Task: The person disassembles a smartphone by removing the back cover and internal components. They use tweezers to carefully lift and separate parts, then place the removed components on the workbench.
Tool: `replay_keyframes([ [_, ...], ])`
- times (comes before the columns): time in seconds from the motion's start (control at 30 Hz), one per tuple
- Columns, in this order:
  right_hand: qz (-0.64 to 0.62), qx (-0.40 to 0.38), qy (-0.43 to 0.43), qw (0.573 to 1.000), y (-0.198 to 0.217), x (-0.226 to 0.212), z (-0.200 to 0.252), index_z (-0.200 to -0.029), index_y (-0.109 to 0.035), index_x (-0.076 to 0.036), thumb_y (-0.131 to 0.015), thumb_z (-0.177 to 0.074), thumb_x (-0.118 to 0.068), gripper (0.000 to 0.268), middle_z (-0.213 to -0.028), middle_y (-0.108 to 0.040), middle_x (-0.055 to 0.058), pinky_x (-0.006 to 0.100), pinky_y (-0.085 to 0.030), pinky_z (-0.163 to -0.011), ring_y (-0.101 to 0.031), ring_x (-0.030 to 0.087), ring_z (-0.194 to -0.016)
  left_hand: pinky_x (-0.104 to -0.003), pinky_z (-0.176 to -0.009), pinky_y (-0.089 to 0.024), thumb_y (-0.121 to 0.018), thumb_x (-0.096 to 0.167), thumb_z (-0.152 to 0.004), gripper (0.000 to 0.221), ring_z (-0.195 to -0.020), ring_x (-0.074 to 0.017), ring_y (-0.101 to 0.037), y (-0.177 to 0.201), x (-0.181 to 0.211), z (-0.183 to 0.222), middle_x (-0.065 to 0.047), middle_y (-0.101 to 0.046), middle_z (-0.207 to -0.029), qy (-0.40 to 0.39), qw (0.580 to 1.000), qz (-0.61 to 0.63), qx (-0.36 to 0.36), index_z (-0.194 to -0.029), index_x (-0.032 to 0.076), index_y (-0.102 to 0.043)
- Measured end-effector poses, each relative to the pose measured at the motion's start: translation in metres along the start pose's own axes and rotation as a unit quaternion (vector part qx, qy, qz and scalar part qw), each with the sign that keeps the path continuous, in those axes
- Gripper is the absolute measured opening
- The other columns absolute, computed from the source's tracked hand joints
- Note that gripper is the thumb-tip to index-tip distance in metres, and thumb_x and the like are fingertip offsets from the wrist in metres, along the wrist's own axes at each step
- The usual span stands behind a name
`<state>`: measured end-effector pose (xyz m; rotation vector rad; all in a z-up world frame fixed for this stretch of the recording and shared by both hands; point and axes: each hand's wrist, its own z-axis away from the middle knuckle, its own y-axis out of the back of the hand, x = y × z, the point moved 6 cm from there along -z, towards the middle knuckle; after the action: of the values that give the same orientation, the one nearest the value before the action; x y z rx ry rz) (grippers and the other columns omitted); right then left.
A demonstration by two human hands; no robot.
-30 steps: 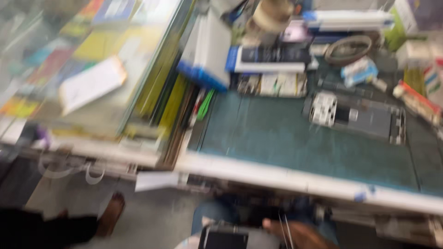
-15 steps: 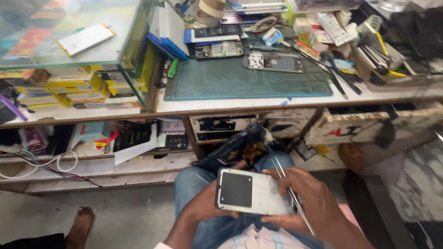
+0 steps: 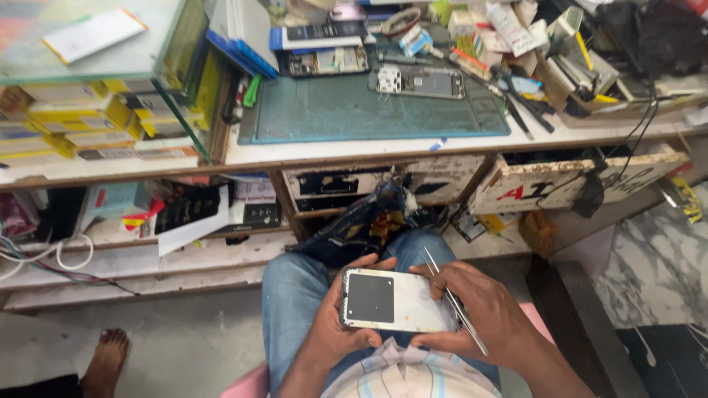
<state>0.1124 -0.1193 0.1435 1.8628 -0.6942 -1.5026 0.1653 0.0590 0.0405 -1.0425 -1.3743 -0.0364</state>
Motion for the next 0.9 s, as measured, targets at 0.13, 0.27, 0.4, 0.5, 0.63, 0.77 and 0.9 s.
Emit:
replay_keyframes([
  [0.13,-0.004,-0.025,-0.047,0.999,-0.008,0.024,0.003,-0.098,-0.061,-0.01,-0.095,-0.056,-0.042,0.062,-0.105,-0.074,0.012,0.04,-0.058,-0.078,-0.075,0.026,-0.096,-0.043,-0.113,-0.051,-0.102,0.036,-0.062,0.107,-0.133,-0.0276,-0.059,0.011,-0.007,0.008,-0.024,-0.056,-0.151,-0.016,1.0,0.006,0.023,-0.145,0.001,-0.043],
  [0.27,-0.034,0.069,-0.17,0.982,0.046,0.055,0.014,-0.111,-0.069,-0.009,-0.07,-0.08,-0.024,0.034,-0.101,-0.079,0.012,0.039,-0.062,-0.079,-0.082,0.026,-0.089,-0.043,-0.112,-0.052,-0.101,0.038,-0.063,0.103,-0.134,-0.0281,-0.061,0.018,-0.007,0.011,-0.025,-0.057,-0.15,-0.038,0.998,0.015,0.038,-0.143,0.003,-0.046],
  [0.4,-0.322,0.173,0.136,0.921,0.112,0.034,0.011,-0.126,-0.064,-0.008,-0.064,-0.103,-0.047,0.045,-0.118,-0.074,0.019,0.039,-0.061,-0.102,-0.075,0.028,-0.112,-0.042,-0.115,-0.051,-0.102,0.037,-0.064,0.101,-0.137,-0.028,-0.059,0.022,-0.006,0.011,-0.024,-0.056,-0.151,-0.041,0.998,0.025,0.038,-0.143,0.004,-0.046],
  [0.5,-0.247,0.203,0.054,0.946,0.106,0.033,0.013,-0.118,-0.063,-0.008,-0.062,-0.102,-0.042,0.038,-0.119,-0.074,0.019,0.041,-0.06,-0.106,-0.074,0.029,-0.115,-0.042,-0.115,-0.05,-0.102,0.035,-0.065,0.101,-0.137,-0.0278,-0.058,0.023,-0.004,0.01,-0.023,-0.055,-0.152,-0.043,0.998,0.029,0.037,-0.143,0.004,-0.045],
  [0.63,-0.022,0.066,0.066,0.995,0.052,0.008,-0.001,-0.113,-0.064,-0.005,-0.077,-0.085,-0.036,0.044,-0.128,-0.074,0.018,0.043,-0.054,-0.102,-0.071,0.031,-0.123,-0.042,-0.116,-0.049,-0.102,0.033,-0.065,0.103,-0.138,-0.0271,-0.057,0.017,0.004,0.015,-0.023,-0.054,-0.153,-0.05,0.997,0.042,0.047,-0.145,0.004,-0.043],
  [0.77,-0.042,-0.009,0.103,0.994,0.01,-0.007,0.008,-0.123,-0.062,-0.005,-0.071,-0.089,-0.045,0.053,-0.144,-0.066,0.018,0.043,-0.051,-0.105,-0.066,0.031,-0.129,-0.043,-0.117,-0.05,-0.099,0.041,-0.069,0.104,-0.138,-0.0275,-0.058,0.01,0.005,0.035,-0.023,-0.054,-0.153,-0.048,0.997,0.022,0.053,-0.147,0.003,-0.042],
  [0.9,-0.278,0.034,0.086,0.956,0.003,-0.012,0.024,-0.13,-0.06,-0.005,-0.05,-0.103,-0.05,0.054,-0.131,-0.07,0.016,0.043,-0.049,-0.11,-0.067,0.028,-0.125,-0.044,-0.113,-0.052,-0.094,0.048,-0.073,0.105,-0.134,-0.0292,-0.06,-0.003,0.013,0.05,-0.024,-0.056,-0.149,-0.053,0.997,0.037,0.041,-0.15,0.002,-0.039],
])
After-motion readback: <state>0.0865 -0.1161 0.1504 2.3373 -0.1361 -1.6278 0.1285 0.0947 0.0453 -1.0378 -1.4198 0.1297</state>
